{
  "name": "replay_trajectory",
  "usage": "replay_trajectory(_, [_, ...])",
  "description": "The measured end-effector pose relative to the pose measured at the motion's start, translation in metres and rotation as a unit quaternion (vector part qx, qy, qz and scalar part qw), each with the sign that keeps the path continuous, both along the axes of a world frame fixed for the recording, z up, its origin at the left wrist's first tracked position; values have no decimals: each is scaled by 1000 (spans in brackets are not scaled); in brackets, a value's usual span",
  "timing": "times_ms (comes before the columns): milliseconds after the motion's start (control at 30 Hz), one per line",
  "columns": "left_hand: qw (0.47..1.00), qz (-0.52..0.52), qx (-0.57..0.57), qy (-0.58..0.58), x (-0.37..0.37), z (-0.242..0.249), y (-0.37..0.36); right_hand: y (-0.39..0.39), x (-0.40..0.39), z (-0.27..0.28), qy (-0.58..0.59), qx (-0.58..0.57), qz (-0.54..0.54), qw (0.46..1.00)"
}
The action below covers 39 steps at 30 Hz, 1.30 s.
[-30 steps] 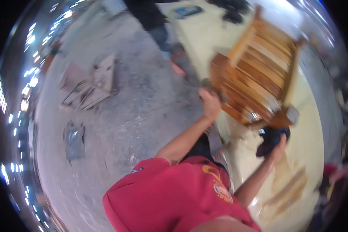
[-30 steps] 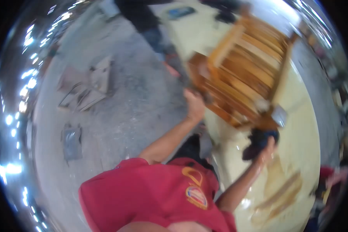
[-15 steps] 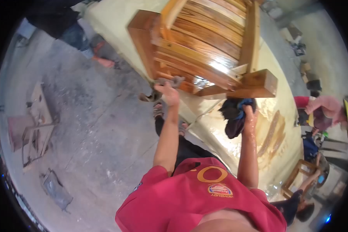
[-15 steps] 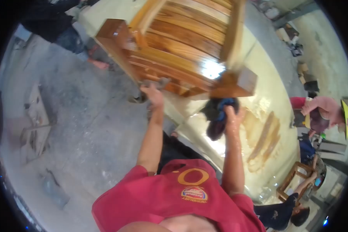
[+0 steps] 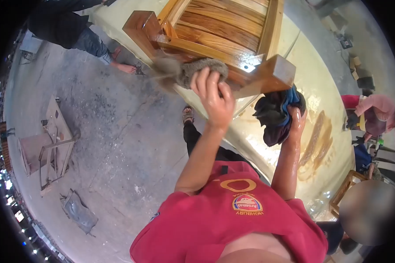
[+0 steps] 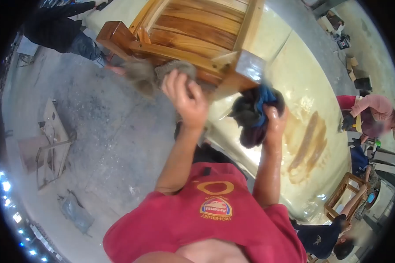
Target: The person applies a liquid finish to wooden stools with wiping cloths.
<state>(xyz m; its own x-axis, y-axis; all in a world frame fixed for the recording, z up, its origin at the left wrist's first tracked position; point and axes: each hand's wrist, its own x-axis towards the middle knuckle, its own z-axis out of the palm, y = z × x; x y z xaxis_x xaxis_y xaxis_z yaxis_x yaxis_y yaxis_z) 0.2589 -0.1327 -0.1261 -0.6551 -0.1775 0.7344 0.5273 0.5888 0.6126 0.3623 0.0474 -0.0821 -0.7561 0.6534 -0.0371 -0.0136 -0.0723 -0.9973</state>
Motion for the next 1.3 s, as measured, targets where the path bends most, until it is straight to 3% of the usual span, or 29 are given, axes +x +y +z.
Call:
replay_trajectory(67, [998, 9, -64, 21, -27, -10, -30, 1, 2, 4, 6, -11, -4, 1000])
replay_trajectory(133, [996, 84, 31, 16, -62, -6, -60, 16, 11, 1, 39, -27, -17, 999])
replay_trajectory(233, [998, 46, -2, 39, -55, 7, -51, 21, 31, -3, 48, -85, -13, 995])
replay_trajectory(300, [992, -91, -84, 30, 2, 11, -19, 22, 44, -11, 30, -130, -12, 991])
replay_trajectory(333, [963, -263, -44, -30, 31, 5, -2, 23, 47, -14, 22, -151, -9, 988])
replay_trajectory(367, [898, -427, -57, -89, 55, -12, 20, 21, 51, -14, 11, -131, -16, 991])
replay_trajectory(400, [889, -419, -126, -134, 90, -52, 33, 19, 53, -12, -2, -108, -20, 994])
replay_trajectory(433, [808, -525, -128, -234, 100, -50, 37, 23, 54, -9, -13, -79, -22, 997])
replay_trajectory(533, [882, -423, 35, -206, 120, -49, 34, 43, 83, -22, 21, -8, -99, 995])
replay_trajectory(633, [822, -366, 177, -399, 109, -58, 10, 68, 109, -36, -19, -45, -136, 990])
replay_trajectory(700, [723, -338, 457, -392, 89, -102, -3, 92, 117, -60, -56, -5, -137, 989])
replay_trajectory(767, [626, -276, 569, -456, 64, -103, -17, 115, 131, -100, -108, 53, -154, 981])
replay_trajectory(833, [641, -214, 546, -495, 32, -145, -45, 110, 134, -110, -72, -55, -212, 973])
replay_trajectory(900, [683, -214, 533, -451, 10, -111, -32, 107, 146, -129, -62, -102, -251, 960])
replay_trajectory(967, [836, -249, 228, -432, -21, -119, -23, 97, 150, -129, -60, -98, -267, 957])
replay_trajectory(1000, [877, -259, 64, -399, -42, -127, -21, 90, 153, -130, -60, -98, -274, 955])
replay_trajectory(1033, [877, -192, -205, -390, -67, -189, -30, 86, 160, -137, -81, -104, -273, 953])
replay_trajectory(1100, [920, -154, -337, -129, -37, -193, 8, 72, 159, -134, -110, -126, -290, 942])
replay_trajectory(1167, [908, -164, -383, 34, -39, -198, 30, 66, 161, -138, -116, -126, -278, 945])
replay_trajectory(1233, [890, -232, -386, 70, -65, -197, 19, 64, 161, -144, -126, -157, -271, 941])
replay_trajectory(1267, [864, -189, -466, -11, -76, -189, 13, 59, 161, -146, -133, -177, -265, 938])
replay_trajectory(1300, [830, -143, -533, -82, -95, -167, 27, 60, 166, -161, -153, -128, -253, 947])
